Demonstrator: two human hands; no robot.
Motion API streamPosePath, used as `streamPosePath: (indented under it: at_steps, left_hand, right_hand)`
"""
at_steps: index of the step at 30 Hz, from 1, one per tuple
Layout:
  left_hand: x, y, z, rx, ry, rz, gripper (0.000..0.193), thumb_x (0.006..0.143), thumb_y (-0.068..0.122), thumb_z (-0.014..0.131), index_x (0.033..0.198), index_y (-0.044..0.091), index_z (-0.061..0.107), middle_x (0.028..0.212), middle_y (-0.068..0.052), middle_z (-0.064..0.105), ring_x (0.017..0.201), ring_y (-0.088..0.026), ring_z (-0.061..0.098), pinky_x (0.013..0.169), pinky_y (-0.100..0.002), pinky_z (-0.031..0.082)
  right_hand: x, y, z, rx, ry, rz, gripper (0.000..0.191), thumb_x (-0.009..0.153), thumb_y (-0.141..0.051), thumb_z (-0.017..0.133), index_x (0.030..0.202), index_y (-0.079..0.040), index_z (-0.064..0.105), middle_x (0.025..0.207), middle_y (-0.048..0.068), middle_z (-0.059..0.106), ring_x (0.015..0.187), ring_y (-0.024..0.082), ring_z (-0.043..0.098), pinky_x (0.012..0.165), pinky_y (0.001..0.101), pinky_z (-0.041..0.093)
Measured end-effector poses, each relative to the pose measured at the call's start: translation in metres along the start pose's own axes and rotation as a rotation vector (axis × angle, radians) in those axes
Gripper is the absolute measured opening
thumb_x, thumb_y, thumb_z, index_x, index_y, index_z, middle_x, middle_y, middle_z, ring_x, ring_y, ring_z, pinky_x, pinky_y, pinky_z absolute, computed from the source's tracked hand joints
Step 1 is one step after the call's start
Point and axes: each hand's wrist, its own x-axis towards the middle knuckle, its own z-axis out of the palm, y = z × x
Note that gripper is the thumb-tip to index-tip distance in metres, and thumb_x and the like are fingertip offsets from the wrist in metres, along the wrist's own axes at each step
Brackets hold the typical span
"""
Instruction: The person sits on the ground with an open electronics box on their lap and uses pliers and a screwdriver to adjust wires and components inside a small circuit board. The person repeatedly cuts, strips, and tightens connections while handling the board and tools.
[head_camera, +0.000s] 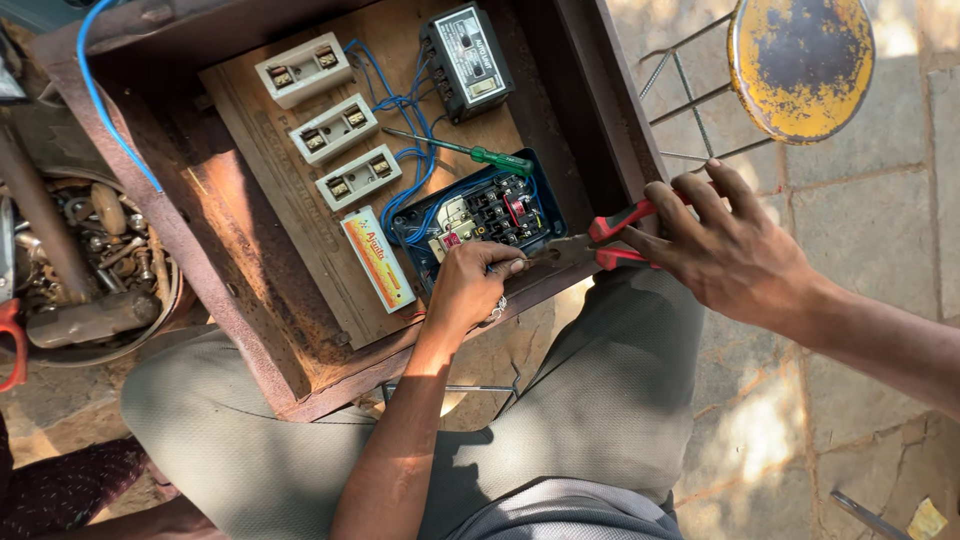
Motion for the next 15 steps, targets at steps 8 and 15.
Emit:
streamPosePath:
  at_steps: [8,15]
  left_hand:
    - [0.000,-0.006,0.004,0.019,-0.014,-0.034,0.015,0.086,0.009,0.077,0.100,0.009,0.082,0.093,-0.010,0.081,0.080,-0.020,0.077,0.074,-0.033,0.059]
    - [0.001,-0.004,0.003,-0.014,0.021,0.050,0.015,0.085,0.004,0.074,0.099,0.005,0.080,0.093,-0.013,0.080,0.079,-0.020,0.078,0.071,-0.032,0.060]
  right_hand:
    - [0.001,0.000,0.005,0.129,-0.149,-0.047,0.043,0.094,-0.026,0.062,0.136,-0.035,0.059,0.133,0.008,0.057,0.117,0.023,0.059,0.097,0.0395,0.051]
    - [0.032,0.037,0.015,1.658,-1.223,0.492,0.023,0.084,-0.004,0.057,0.100,0.005,0.071,0.091,0.017,0.080,0.078,0.031,0.078,0.073,0.0473,0.063]
